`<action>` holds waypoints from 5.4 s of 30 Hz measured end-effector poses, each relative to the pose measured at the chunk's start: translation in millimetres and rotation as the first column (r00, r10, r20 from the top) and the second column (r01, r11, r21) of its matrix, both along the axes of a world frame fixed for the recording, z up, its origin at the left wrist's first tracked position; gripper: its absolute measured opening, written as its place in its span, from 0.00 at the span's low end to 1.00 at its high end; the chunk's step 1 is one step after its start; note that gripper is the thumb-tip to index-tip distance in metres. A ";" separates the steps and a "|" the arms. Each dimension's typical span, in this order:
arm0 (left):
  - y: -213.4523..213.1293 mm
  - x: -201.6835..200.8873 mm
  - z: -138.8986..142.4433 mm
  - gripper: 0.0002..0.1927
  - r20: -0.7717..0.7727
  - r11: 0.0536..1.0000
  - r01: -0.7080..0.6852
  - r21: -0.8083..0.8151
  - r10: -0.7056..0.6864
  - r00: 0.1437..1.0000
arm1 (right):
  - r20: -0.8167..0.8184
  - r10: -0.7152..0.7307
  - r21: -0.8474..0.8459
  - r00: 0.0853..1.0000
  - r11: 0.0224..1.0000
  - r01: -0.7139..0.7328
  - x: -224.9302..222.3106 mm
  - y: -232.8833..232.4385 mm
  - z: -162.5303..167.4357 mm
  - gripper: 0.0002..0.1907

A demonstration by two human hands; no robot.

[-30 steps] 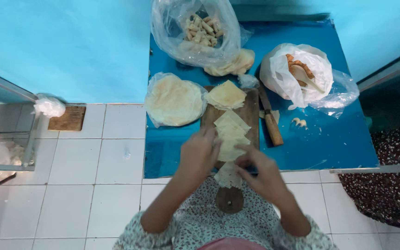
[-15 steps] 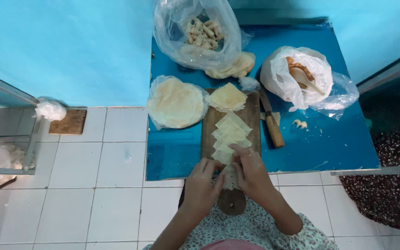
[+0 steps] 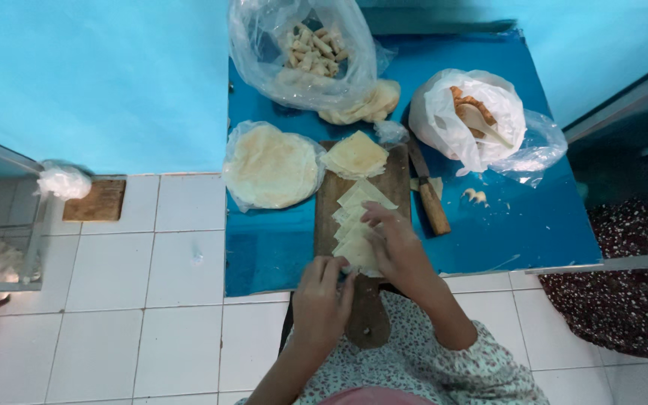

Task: The person folds thin square pastry wrappers with a brown filling into triangular parcels on a wooden board, pressing the edges closed and stacking the finished triangles. They occasionally reach into plastic bags to take filling or more wrappers and continue folding one piece at a time.

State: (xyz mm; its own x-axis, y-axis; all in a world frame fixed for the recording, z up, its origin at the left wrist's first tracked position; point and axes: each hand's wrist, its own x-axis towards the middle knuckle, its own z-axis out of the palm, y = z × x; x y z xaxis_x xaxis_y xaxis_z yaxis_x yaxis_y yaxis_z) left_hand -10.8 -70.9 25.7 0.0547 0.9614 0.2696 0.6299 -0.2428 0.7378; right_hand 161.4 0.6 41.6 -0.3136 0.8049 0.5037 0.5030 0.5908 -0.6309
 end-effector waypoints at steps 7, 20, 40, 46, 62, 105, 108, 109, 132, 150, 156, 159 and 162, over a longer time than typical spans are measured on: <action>24.7 -11.2 -4.7 0.25 -0.300 0.922 0.218 0.320 -0.120 0.946 | 0.048 -0.610 0.177 0.791 0.785 0.594 88.9 -18.6 -3.1 0.23; 29.5 -11.2 -9.9 0.12 -0.390 0.921 0.288 0.261 -0.172 0.905 | 0.577 -0.676 0.335 0.459 0.708 0.622 128.1 11.9 -46.4 0.25; 11.5 -8.9 -41.9 0.18 -0.279 0.896 0.258 0.361 -0.160 0.947 | 0.326 -0.037 0.031 0.945 0.999 0.029 27.6 -39.2 -3.1 0.30; 9.5 -10.6 -45.2 0.16 -0.275 0.895 0.258 0.365 -0.161 0.948 | 0.561 -0.160 0.152 0.812 0.984 0.089 16.3 -35.1 -14.2 0.28; 7.5 -10.1 -41.2 0.17 -0.279 0.901 0.251 0.353 -0.155 0.948 | 0.664 -0.272 0.367 0.696 0.930 0.013 26.1 -32.6 -29.6 0.23; 19.3 -11.0 -46.7 0.28 -0.332 0.934 0.125 0.335 -0.008 0.943 | 0.495 -0.155 0.265 0.855 0.964 0.021 35.2 1.1 -11.8 0.23; 19.9 -10.5 -45.8 0.28 -0.327 0.936 0.120 0.331 -0.006 0.945 | 0.467 -0.139 0.232 0.874 0.972 0.030 34.9 1.0 -9.7 0.28; 19.8 -10.4 -45.6 0.28 -0.324 0.937 0.118 0.330 -0.005 0.946 | 0.471 -0.118 0.217 0.874 0.976 0.015 31.1 1.1 -10.9 0.28; 22.2 -12.8 -55.6 0.28 -0.289 0.950 0.089 0.300 0.001 0.957 | 0.536 -0.671 0.260 0.512 0.709 0.656 128.1 19.9 -49.8 0.35; 55.6 -4.0 -30.2 0.27 -0.437 0.961 0.122 0.247 -0.002 0.900 | 0.402 -0.194 0.193 0.895 0.973 0.125 29.5 18.1 -9.5 0.30; 59.4 -4.5 -28.9 0.28 -0.438 0.968 0.120 0.221 -0.011 0.899 | 0.606 -0.258 0.281 0.753 0.954 0.100 15.2 23.0 -11.1 0.32; 58.7 -4.3 -29.2 0.28 -0.427 0.970 0.113 0.217 -0.010 0.904 | 0.660 -0.327 0.359 0.676 0.928 0.099 19.2 21.6 -12.5 0.28; 57.7 -3.7 -29.8 0.27 -0.426 0.971 0.109 0.213 -0.008 0.905 | 0.665 -0.355 0.382 0.657 0.918 0.110 24.9 24.9 -11.0 0.26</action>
State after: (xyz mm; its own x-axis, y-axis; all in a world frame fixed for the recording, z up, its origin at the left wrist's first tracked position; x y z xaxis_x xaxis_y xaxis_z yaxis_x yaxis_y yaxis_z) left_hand -14.5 -13.2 -4.1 0.2651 0.8688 0.4183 0.8475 -0.4168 0.3287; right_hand 186.2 25.5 30.6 -0.4934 0.7602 0.4227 0.8658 0.4757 0.1550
